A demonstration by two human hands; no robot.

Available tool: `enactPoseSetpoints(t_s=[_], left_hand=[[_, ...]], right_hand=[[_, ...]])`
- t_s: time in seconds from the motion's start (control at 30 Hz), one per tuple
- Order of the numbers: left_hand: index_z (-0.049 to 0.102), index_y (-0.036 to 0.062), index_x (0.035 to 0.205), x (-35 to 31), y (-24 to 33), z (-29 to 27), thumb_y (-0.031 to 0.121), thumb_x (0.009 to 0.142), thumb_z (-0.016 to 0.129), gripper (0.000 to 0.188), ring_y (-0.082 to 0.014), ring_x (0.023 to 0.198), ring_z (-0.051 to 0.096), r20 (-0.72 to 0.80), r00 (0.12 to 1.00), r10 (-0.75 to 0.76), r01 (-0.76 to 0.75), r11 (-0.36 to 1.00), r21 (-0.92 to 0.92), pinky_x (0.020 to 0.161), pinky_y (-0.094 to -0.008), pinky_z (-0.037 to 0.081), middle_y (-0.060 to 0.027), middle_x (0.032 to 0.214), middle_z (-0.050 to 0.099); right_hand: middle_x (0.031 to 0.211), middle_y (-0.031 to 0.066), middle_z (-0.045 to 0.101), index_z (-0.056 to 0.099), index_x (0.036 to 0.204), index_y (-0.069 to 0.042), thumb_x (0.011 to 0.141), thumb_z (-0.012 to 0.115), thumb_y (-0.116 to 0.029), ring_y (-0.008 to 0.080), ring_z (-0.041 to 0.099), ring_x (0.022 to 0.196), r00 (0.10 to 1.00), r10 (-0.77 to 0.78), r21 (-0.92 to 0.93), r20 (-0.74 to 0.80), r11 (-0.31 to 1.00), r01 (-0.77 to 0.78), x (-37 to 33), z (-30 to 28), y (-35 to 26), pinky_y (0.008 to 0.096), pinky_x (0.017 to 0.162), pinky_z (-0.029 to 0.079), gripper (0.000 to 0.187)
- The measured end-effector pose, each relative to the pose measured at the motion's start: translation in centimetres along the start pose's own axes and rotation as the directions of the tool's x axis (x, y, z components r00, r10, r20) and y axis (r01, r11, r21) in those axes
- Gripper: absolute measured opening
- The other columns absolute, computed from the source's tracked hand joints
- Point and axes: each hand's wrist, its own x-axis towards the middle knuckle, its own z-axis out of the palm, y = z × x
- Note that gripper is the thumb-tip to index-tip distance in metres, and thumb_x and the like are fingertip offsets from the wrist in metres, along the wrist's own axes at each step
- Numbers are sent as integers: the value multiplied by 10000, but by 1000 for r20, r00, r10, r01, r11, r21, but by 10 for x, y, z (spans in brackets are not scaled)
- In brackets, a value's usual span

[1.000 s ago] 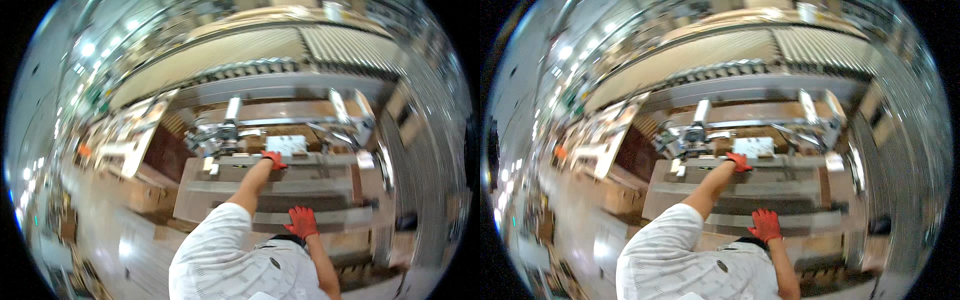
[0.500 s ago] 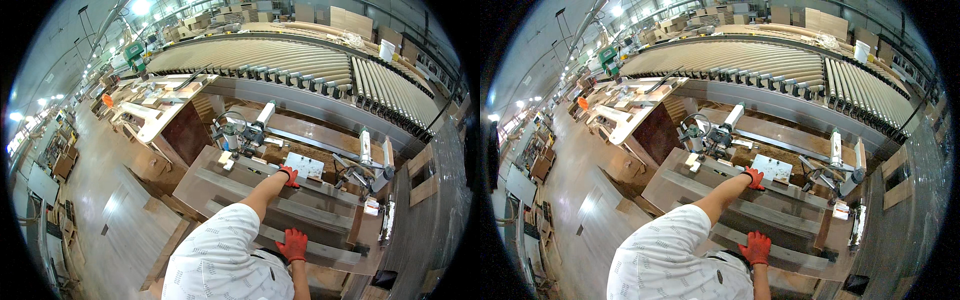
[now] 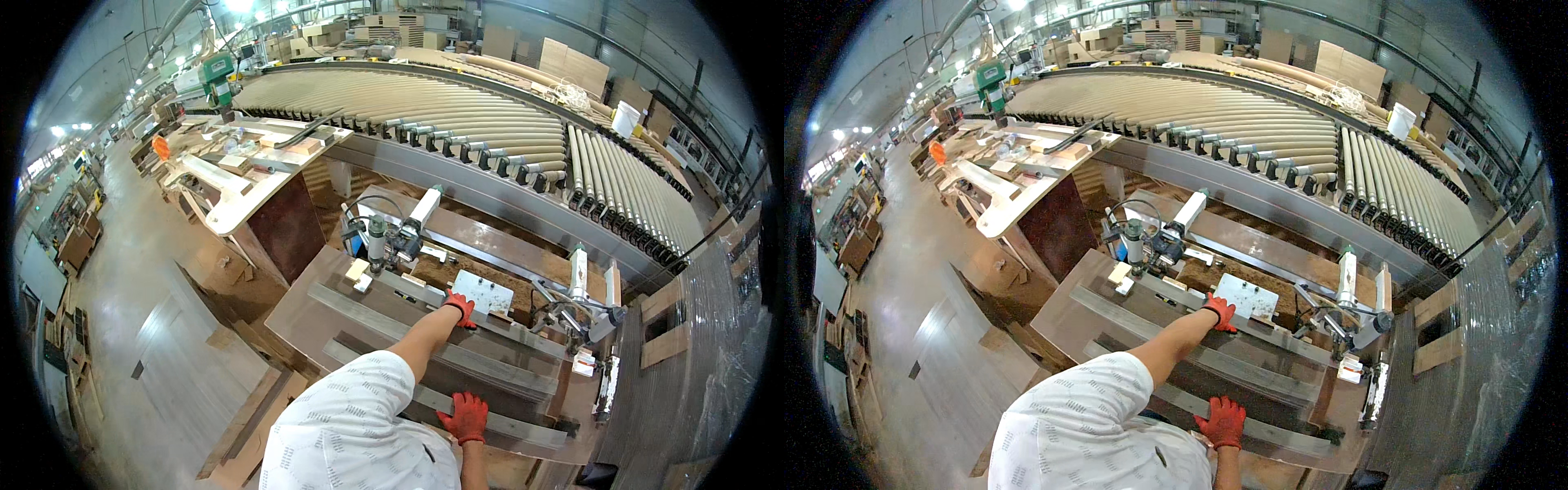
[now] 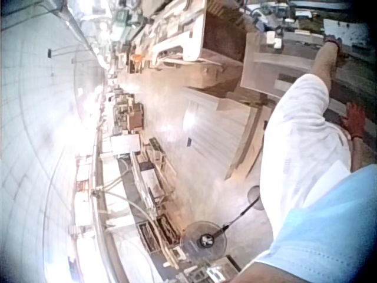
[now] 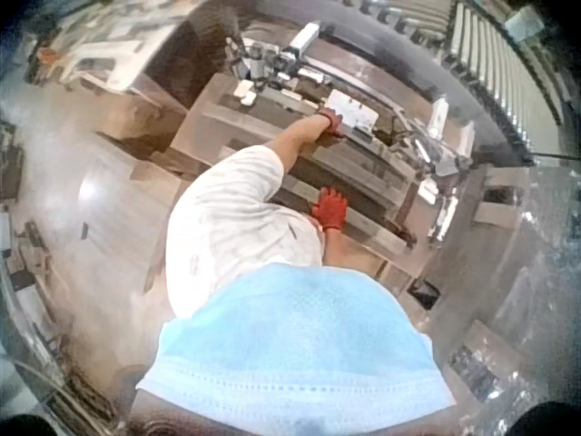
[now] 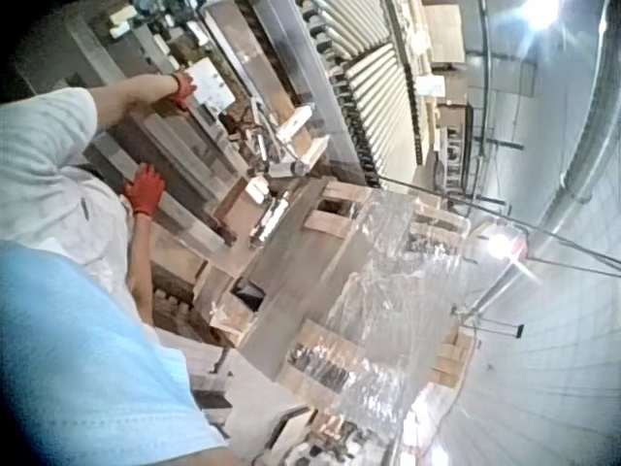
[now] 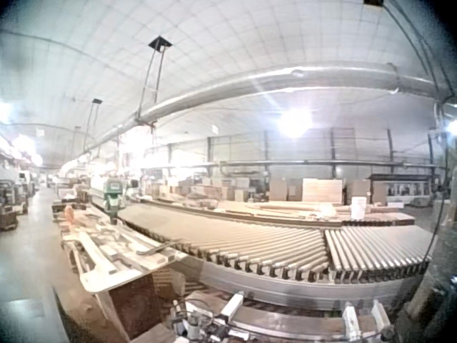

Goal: The person places several wood planks into a woodworking machine, one after another, by hand while wearing gloves.

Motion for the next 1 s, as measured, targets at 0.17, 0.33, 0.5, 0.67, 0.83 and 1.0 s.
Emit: enactPoseSetpoints(t_s=[0.17, 0.33, 0.5, 0.67, 0.83, 1.0], left_hand=[[504, 109, 1488, -6, 8, -2, 780, 870, 654, 925, -459, 1396, 487, -31, 997, 70, -72, 996, -56, 1146, -760, 239, -269, 1456, 547], [488, 88, 1499, -9, -4, -4, 772, 882, 643, 935, -461, 1385, 497, -27, 998, 56, -56, 998, -23, 1153, -779, 243, -277, 1470, 535], [252, 161, 1693, -10, 22, -38, 852, 904, 471, 1072, -381, 1583, 311, 126, 989, 82, -100, 986, 137, 1183, -821, 141, -195, 1715, 318], [501, 110, 1525, -12, -10, -27, 794, 872, 633, 954, -387, 1462, 482, -59, 996, 67, -66, 998, 14, 1158, -765, 252, -202, 1545, 538], [550, 35, 1356, -9, -1, -19, 797, 923, 571, 876, -482, 1248, 604, -68, 982, 176, -169, 980, 103, 974, -690, 397, -302, 1371, 597], [513, 98, 1426, -17, 6, -20, 782, 918, 597, 857, -454, 1313, 575, -27, 988, 152, -149, 984, 93, 1041, -713, 343, -258, 1421, 567]], right_hand=[[1138, 113, 660, 679, 1128, -147, 728, 845, -574, 330, 636, 1048, 999, 32, 9, 37, 999, -32, 1, -4, -4, 492, 900, 470, 608], [1135, 113, 657, 666, 1150, -140, 711, 856, -561, 332, 635, 1066, 998, 40, 26, 40, 999, -41, 5, 2, -10, 511, 906, 469, 637], [1308, 160, 631, 644, 1282, -117, 715, 850, -533, 360, 598, 1179, 999, 35, 30, -11, 999, -35, -1, 0, 5, 513, 982, 451, 733], [1209, 107, 642, 641, 1207, -128, 733, 842, -543, 319, 614, 1159, 1000, 6, 41, -22, 999, -5, 12, -14, 4, 474, 970, 460, 662], [1170, 87, 640, 645, 1176, -142, 708, 866, -509, 302, 629, 1097, 998, 58, 40, -16, 998, -58, 0, -16, 3, 454, 909, 472, 635], [1124, 82, 639, 642, 1143, -144, 740, 853, -549, 293, 642, 1072, 999, 31, 64, 33, 997, -33, -4, -19, 4, 448, 873, 472, 609]])
